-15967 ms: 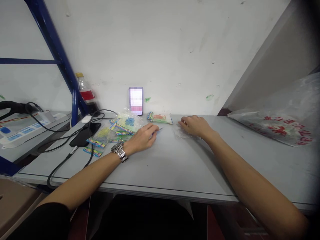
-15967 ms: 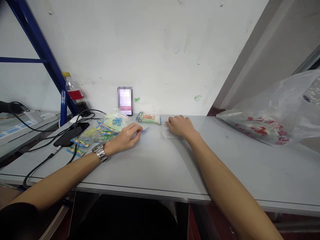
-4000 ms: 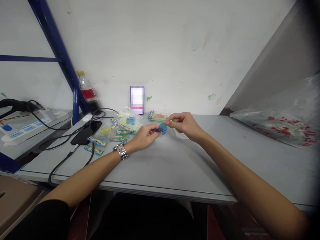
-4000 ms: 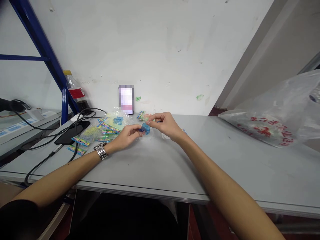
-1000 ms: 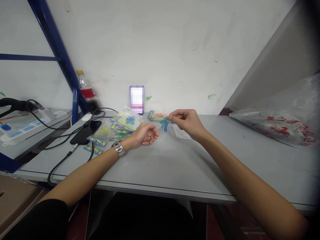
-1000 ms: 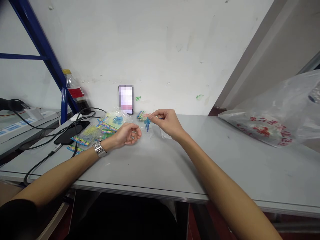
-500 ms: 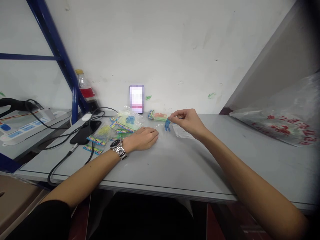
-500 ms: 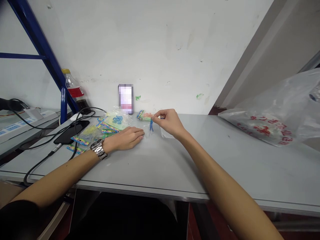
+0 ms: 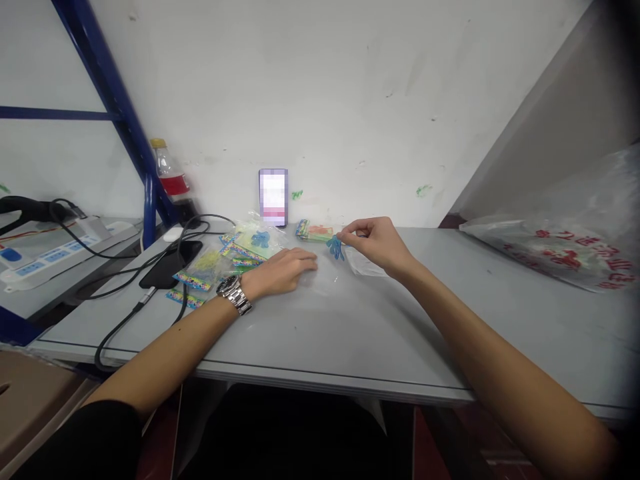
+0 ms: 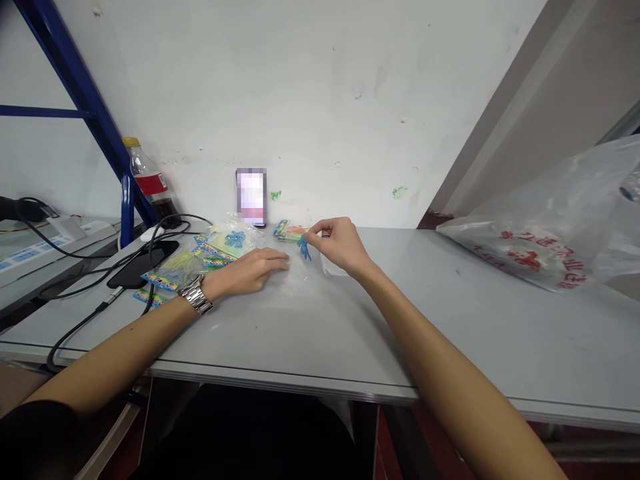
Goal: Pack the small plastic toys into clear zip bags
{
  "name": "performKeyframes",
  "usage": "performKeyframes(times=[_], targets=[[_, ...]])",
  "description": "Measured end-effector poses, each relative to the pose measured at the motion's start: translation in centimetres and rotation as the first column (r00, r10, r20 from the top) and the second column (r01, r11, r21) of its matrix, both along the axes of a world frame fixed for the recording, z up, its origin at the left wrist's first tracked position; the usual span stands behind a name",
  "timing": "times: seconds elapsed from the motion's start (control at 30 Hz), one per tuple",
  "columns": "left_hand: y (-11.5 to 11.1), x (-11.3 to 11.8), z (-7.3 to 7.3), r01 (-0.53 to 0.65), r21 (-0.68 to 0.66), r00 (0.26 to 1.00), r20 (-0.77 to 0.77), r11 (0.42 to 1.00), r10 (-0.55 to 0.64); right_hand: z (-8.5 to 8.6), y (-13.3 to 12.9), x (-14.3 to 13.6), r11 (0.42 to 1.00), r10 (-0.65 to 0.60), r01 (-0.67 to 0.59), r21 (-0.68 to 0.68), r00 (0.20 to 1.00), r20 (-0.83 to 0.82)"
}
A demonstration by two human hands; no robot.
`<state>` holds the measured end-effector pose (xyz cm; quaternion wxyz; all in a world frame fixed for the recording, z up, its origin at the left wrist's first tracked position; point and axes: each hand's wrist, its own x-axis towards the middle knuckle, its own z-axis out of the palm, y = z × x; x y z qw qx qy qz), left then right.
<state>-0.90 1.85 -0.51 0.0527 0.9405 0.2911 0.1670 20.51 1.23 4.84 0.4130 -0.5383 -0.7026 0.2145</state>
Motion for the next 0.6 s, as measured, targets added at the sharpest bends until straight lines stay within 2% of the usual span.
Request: performKeyframes(times=[0.17, 0.37, 0.47, 0.6], targets=[[-0.02, -0.26, -0.11, -0.024, -0.056, 1.0, 0.009, 0.998, 0.025, 0.03, 0.02, -0.05, 1.0, -0.026, 0.026, -0.009, 1.0, -0.004], [-0.7, -0.21, 0.65, -0.088, -0.101, 0.995, -0.055, 0.991, 0.082, -0.11, 0.14, -0.07, 0.998, -0.057, 0.057, -0.031, 0.998, 0.002], [-0.37, -0.48, 0.82, -0.093, -0.155, 0.993, -0.092, 0.984, 0.08, -0.15, 0.04, -0.2, 0.998, -0.055, 0.056, -0.039, 0.998, 0.012], [0.21, -0.85, 0.64, -0.092, -0.199, 0.995, -0.056, 0.976, 0.082, -0.19, -0.2, -0.5, 0.998, -0.032, 0.033, -0.049, 0.999, 0.016]])
